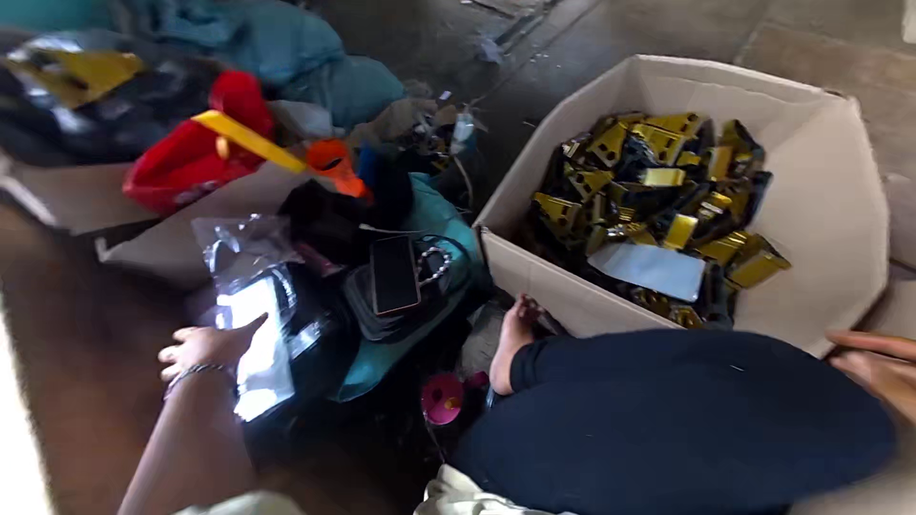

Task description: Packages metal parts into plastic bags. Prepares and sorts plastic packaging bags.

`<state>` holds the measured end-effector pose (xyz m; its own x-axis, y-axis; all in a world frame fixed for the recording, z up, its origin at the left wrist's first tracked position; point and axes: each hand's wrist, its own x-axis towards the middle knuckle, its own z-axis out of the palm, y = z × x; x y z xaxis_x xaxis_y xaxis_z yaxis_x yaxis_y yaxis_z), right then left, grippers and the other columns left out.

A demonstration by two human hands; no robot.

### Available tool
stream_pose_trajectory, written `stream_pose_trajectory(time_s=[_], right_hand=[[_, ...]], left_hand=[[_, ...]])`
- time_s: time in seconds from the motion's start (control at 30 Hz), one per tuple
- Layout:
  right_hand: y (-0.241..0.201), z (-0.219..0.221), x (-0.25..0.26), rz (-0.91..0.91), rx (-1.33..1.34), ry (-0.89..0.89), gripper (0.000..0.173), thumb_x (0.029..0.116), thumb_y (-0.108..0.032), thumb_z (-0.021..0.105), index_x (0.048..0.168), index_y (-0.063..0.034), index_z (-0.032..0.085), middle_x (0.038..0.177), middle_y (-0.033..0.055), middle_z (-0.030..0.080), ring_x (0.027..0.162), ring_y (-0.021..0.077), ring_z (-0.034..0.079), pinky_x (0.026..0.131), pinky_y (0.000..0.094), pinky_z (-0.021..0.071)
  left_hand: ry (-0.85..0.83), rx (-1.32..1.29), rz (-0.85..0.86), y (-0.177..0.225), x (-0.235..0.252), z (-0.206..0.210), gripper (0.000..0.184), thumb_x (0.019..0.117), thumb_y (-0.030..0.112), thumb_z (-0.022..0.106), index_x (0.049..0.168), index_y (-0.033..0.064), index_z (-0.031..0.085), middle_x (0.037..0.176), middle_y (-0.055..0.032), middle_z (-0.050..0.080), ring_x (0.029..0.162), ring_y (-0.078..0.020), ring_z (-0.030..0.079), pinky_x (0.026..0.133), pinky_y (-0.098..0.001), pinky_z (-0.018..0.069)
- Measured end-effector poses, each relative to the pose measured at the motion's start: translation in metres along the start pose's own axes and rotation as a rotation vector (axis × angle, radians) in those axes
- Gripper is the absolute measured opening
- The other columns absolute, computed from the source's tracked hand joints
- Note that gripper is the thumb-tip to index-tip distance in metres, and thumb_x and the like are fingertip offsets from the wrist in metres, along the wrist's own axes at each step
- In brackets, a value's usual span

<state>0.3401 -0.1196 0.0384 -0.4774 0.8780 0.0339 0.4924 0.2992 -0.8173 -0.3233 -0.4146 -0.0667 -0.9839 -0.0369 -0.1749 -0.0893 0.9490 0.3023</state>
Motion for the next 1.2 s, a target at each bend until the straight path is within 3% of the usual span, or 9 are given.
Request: stream_pose_trajectory(time_s=[0.17,0.27,0.37,0.5,0.73,0.83,0.97,1.07,1.2], right_hand=[[0.052,0.035,-0.011,-0.081,-0.335,0.078,0.042,0.0940,-0.025,0.064,0.120,0.0070,0.067,0.125,0.0293,0.063,0.106,0.0350,0.066,0.088,0.0443,0.0566],[0.060,0.051,-0.009,-0.081,-0.325,0.097,0.039,0.0954,-0.024,0.064,0.121,0.0057,0.067,0.129,0.0289,0.061,0.100,0.0344,0.068,0.081,0.0427,0.0587],[0.071,0.061,-0.007,-0.124,-0.302,0.184,0.031,0.0956,-0.021,0.065,0.113,0.0039,0.070,0.121,0.0259,0.066,0.095,0.0300,0.070,0.079,0.0379,0.0588],[0.083,0.064,-0.003,-0.172,-0.163,0.232,0.029,0.0931,-0.024,0.068,0.106,0.0015,0.072,0.116,0.0190,0.068,0.094,0.0145,0.068,0.076,0.0215,0.0565],[0.087,0.074,0.001,-0.185,-0.079,0.325,0.030,0.0879,-0.026,0.074,0.096,0.0024,0.071,0.105,0.0157,0.069,0.083,0.0052,0.064,0.068,0.0135,0.0517],[0.071,0.056,0.008,-0.113,-0.326,0.199,0.029,0.0852,-0.032,0.072,0.089,-0.0029,0.074,0.095,0.0129,0.073,0.074,0.0185,0.066,0.062,0.0334,0.0535],[0.028,0.014,0.058,0.137,-0.465,-0.274,0.047,0.0927,-0.045,0.070,0.079,-0.0002,0.070,0.078,0.0168,0.068,0.075,0.0359,0.068,0.068,0.0584,0.0533],[0.012,0.022,0.135,0.312,-0.616,-0.504,0.055,0.0959,-0.044,0.069,0.116,0.0067,0.067,0.119,0.0291,0.065,0.113,0.0488,0.061,0.093,0.0677,0.0467],[0.072,0.081,0.210,0.399,-0.855,-0.839,0.092,0.0937,-0.035,0.074,0.158,0.0070,0.025,0.163,0.0351,0.017,0.147,0.0601,0.018,0.110,0.0831,0.0125]], left_hand=[[0.035,-0.206,0.263,0.034,-0.024,-0.019,0.085,0.0905,0.043,0.076,0.150,-0.0049,0.039,0.150,-0.0393,0.038,0.139,-0.0562,0.037,0.110,-0.0710,0.0318],[-0.036,-0.289,0.498,0.053,-0.071,-0.049,0.070,0.0958,0.035,0.072,0.148,-0.0017,0.044,0.142,-0.0347,0.049,0.131,-0.0500,0.048,0.107,-0.0671,0.0360],[0.064,-0.245,1.016,0.014,-0.037,-0.055,0.060,0.0963,0.044,0.067,0.137,0.0012,0.056,0.121,-0.0270,0.064,0.103,-0.0365,0.066,0.079,-0.0534,0.0569],[0.009,-0.352,0.497,0.059,-0.131,-0.094,0.057,0.1006,0.024,0.066,0.148,-0.0011,0.045,0.150,-0.0239,0.045,0.133,-0.0303,0.048,0.110,-0.0489,0.0379],[-0.050,-0.442,0.923,0.043,-0.111,-0.057,0.043,0.0955,0.015,0.069,0.127,-0.0120,0.057,0.120,-0.0143,0.065,0.097,0.0008,0.063,0.084,-0.0176,0.0535],[-0.127,-0.382,1.197,0.113,-0.155,-0.026,0.040,0.0996,0.015,0.063,0.124,-0.0162,0.058,0.126,-0.0299,0.062,0.112,-0.0147,0.065,0.094,-0.0276,0.0539],[-0.361,-0.429,1.598,0.240,-0.223,0.046,0.036,0.0997,0.025,0.062,0.116,-0.0064,0.070,0.116,-0.0226,0.070,0.105,-0.0235,0.070,0.091,-0.0383,0.0577],[-0.589,-0.080,1.808,0.328,-0.262,0.108,0.031,0.1013,0.021,0.061,0.120,-0.0028,0.070,0.119,-0.0209,0.070,0.113,-0.0349,0.068,0.099,-0.0529,0.0533],[-0.857,0.834,1.867,0.388,-0.299,0.175,0.034,0.1057,0.012,0.051,0.135,-0.0004,0.060,0.137,-0.0261,0.058,0.131,-0.0475,0.052,0.105,-0.0665,0.0394]])
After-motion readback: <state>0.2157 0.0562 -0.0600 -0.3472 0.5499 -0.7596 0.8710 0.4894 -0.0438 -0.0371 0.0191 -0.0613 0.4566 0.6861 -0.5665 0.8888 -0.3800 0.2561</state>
